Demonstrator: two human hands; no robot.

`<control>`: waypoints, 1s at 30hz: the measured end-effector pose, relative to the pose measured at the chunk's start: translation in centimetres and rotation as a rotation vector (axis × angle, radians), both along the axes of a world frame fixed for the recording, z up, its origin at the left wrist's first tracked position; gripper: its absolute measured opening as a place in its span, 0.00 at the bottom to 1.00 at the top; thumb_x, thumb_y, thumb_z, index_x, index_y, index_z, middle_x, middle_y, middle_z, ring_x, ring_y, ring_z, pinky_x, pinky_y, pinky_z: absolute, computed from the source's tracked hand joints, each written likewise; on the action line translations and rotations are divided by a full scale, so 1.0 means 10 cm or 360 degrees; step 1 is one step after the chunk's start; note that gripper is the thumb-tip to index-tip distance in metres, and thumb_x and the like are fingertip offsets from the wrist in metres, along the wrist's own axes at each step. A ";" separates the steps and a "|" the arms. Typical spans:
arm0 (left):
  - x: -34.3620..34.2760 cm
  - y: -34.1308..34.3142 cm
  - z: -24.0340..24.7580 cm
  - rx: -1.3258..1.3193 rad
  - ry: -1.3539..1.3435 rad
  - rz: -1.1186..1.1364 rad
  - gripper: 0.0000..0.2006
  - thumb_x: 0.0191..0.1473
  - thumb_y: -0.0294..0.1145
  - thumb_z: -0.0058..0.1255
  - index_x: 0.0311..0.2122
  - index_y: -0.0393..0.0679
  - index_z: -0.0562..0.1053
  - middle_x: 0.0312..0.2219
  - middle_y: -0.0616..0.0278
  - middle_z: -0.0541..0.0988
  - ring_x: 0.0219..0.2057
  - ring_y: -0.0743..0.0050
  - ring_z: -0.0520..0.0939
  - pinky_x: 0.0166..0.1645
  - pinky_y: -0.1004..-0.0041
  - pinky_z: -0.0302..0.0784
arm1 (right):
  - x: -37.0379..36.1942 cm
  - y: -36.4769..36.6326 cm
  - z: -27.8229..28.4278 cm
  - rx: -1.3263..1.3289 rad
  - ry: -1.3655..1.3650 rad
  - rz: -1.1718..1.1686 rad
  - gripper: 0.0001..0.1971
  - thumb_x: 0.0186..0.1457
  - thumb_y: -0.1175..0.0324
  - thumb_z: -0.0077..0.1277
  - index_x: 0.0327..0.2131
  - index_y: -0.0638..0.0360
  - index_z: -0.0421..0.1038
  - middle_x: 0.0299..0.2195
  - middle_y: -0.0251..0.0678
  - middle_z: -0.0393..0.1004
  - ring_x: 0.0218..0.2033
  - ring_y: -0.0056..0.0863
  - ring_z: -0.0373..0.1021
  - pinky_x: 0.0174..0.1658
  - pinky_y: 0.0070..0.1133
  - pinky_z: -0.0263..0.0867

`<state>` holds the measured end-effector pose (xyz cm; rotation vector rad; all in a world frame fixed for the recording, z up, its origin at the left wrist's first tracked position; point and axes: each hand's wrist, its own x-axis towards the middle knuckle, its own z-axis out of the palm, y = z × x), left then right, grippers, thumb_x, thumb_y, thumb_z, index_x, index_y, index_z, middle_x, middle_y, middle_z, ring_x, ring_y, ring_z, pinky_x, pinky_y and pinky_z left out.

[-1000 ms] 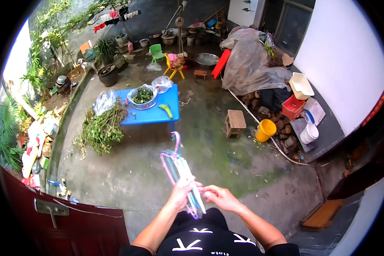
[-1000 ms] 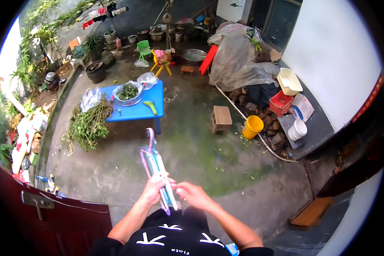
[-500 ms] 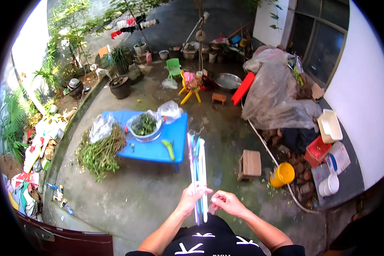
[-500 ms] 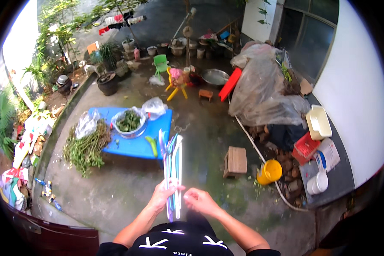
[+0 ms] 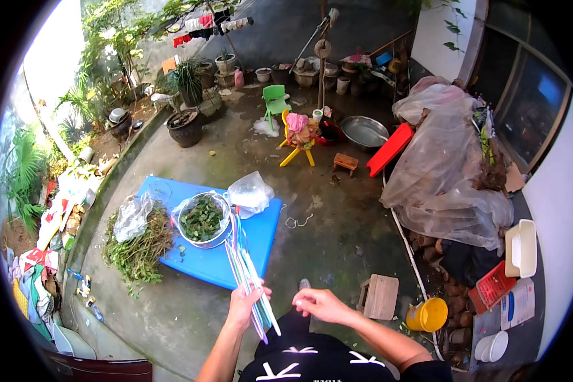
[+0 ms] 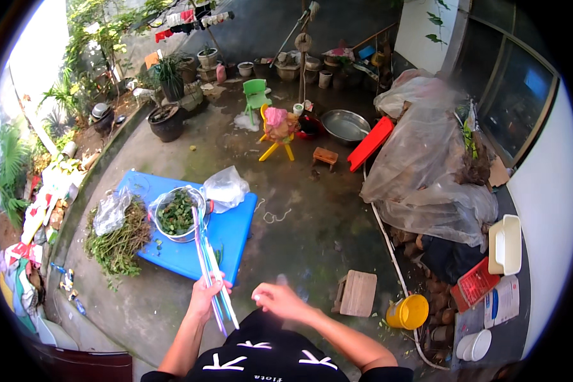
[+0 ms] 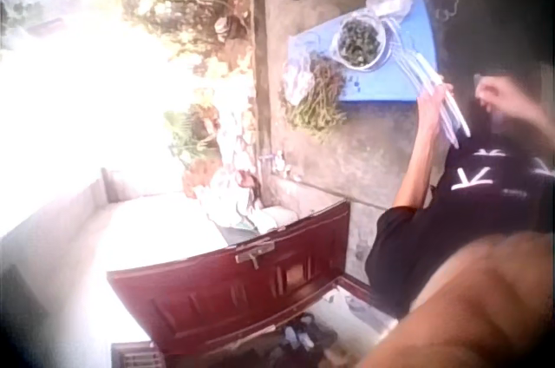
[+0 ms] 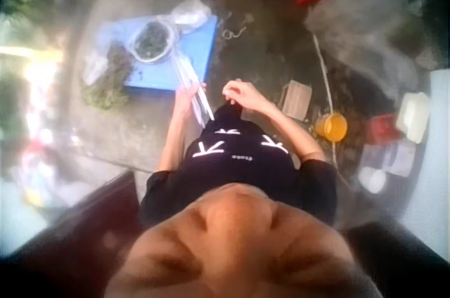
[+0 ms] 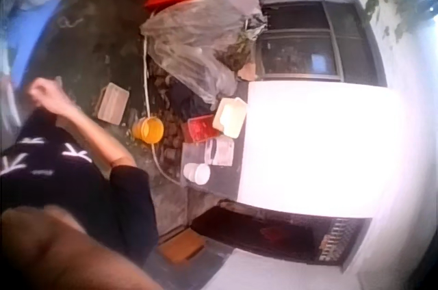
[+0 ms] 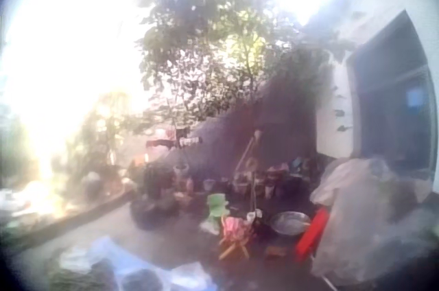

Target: The person removes items of clothing from a line and a chair, then takes a black garment from a red bucket and puts it onto a plastic hanger.

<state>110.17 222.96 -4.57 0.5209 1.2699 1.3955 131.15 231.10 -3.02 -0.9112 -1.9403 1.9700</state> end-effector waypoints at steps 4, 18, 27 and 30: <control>0.09 1.02 -0.11 0.0099 -0.0047 0.0043 0.14 0.50 0.28 0.49 0.43 0.37 0.66 0.26 0.62 0.73 0.26 0.76 0.75 0.31 0.77 0.72 | 0.04 0.93 0.03 0.0065 -0.0088 -0.0133 0.08 0.56 0.68 0.43 0.34 0.62 0.69 0.26 0.31 0.72 0.26 0.16 0.68 0.31 0.15 0.65; 0.32 3.78 -0.02 0.0121 -0.0325 -0.0250 0.15 0.51 0.26 0.50 0.45 0.39 0.68 0.33 0.65 0.74 0.34 0.79 0.75 0.40 0.77 0.72 | -0.27 3.48 -0.10 -0.0084 0.0115 -0.0341 0.13 0.56 0.63 0.46 0.40 0.61 0.64 0.27 0.30 0.69 0.28 0.14 0.65 0.32 0.15 0.62; -0.09 5.25 -0.18 0.0146 -0.0435 0.0080 0.16 0.54 0.29 0.45 0.48 0.39 0.66 0.30 0.61 0.75 0.29 0.75 0.76 0.32 0.78 0.73 | -0.88 5.41 -0.15 -0.0535 0.0239 0.0400 0.10 0.54 0.69 0.47 0.40 0.61 0.64 0.27 0.28 0.69 0.17 0.10 0.57 0.20 0.10 0.53; -0.29 5.61 -0.15 0.0171 -0.0490 0.0234 0.17 0.55 0.28 0.43 0.50 0.39 0.63 0.32 0.54 0.75 0.32 0.68 0.78 0.36 0.72 0.76 | -1.27 5.88 -0.14 -0.0639 0.0262 0.0522 0.11 0.52 0.71 0.49 0.39 0.61 0.64 0.22 0.25 0.66 0.16 0.10 0.57 0.19 0.10 0.52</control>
